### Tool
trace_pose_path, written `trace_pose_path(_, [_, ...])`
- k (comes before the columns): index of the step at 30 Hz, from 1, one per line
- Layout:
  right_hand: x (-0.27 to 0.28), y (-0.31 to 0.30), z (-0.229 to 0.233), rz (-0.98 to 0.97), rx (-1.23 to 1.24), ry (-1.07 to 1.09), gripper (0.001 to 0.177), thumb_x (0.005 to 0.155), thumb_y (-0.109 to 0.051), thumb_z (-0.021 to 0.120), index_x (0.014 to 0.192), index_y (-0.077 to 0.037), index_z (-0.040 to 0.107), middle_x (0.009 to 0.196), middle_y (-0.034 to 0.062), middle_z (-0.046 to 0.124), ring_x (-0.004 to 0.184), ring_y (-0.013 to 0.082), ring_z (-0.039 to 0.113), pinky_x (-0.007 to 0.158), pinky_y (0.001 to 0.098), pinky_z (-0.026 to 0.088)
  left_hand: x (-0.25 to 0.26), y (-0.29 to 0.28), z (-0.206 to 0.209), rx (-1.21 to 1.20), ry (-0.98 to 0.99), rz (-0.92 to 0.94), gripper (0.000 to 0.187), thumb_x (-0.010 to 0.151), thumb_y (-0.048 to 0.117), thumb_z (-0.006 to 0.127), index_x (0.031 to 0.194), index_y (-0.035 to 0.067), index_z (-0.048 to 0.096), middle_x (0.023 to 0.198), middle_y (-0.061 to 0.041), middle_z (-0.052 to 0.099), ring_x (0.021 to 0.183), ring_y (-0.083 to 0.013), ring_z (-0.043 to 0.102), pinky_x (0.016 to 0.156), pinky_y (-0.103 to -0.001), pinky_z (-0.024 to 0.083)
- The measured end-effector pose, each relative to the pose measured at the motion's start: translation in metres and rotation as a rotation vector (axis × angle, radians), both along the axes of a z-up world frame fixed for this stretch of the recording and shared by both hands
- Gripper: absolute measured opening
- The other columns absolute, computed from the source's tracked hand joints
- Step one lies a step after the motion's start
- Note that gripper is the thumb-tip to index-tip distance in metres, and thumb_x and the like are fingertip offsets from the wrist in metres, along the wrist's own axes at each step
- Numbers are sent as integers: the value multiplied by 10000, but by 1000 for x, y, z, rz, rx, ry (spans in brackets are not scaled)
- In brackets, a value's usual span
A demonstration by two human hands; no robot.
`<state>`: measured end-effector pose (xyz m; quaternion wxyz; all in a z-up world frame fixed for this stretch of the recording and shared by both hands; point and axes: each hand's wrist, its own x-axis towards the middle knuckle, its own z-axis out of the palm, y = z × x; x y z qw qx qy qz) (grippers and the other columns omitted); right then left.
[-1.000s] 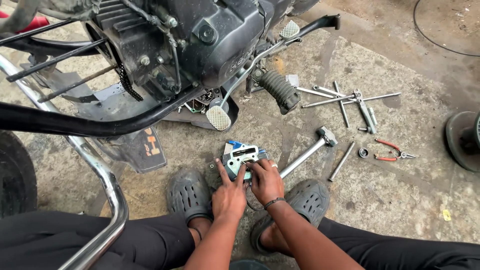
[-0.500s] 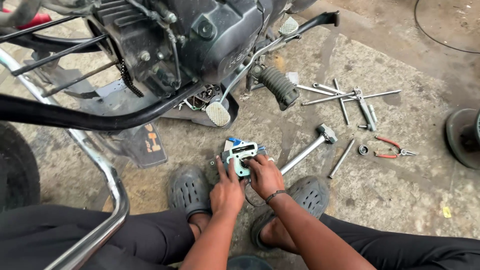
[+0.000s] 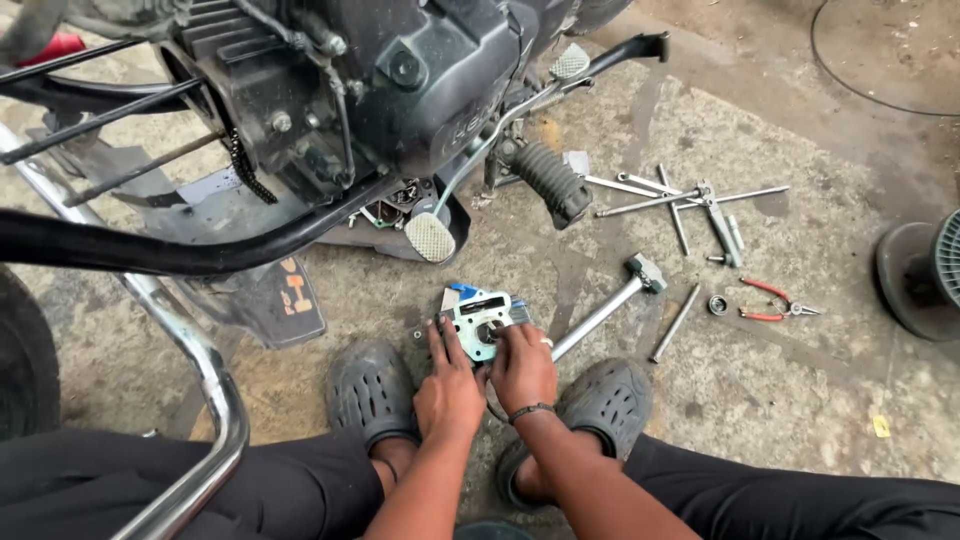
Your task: Inspecting and assembling components of a motorcycle engine cylinder head on a workshop floor.
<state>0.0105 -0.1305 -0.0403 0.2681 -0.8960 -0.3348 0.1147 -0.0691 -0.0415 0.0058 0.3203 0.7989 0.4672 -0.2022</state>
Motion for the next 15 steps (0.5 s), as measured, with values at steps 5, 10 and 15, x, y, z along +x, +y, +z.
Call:
trace_pose_path(5, [-15, 2, -7, -172, 16, -27, 124, 896, -167, 640, 984, -136, 721, 1002, 100, 652, 969, 371, 631, 799, 493, 525, -1, 1, -4, -17, 26, -15, 892, 959, 230, 577, 1637, 154, 3, 1742, -105, 29, 903, -368, 749, 692, -480, 641])
trace_pose_path(10, [-24, 4, 1, -255, -11, 9, 140, 898, -178, 637, 1000, -131, 722, 1005, 99, 654, 954, 367, 637, 794, 489, 524, -4, -1, -5, -8, 17, 9, 933, 939, 328, 630, 1631, 172, 25, 1731, -84, 66, 921, -383, 739, 715, -482, 622])
trace_pose_path(15, [-24, 7, 9, -315, 22, 77, 150, 902, -177, 627, 1010, -130, 720, 1006, 111, 647, 939, 357, 650, 796, 485, 527, -7, -1, -16, 7, -31, 36, 953, 935, 424, 649, 1625, 179, 39, 1718, -79, 103, 940, -388, 729, 703, -494, 620])
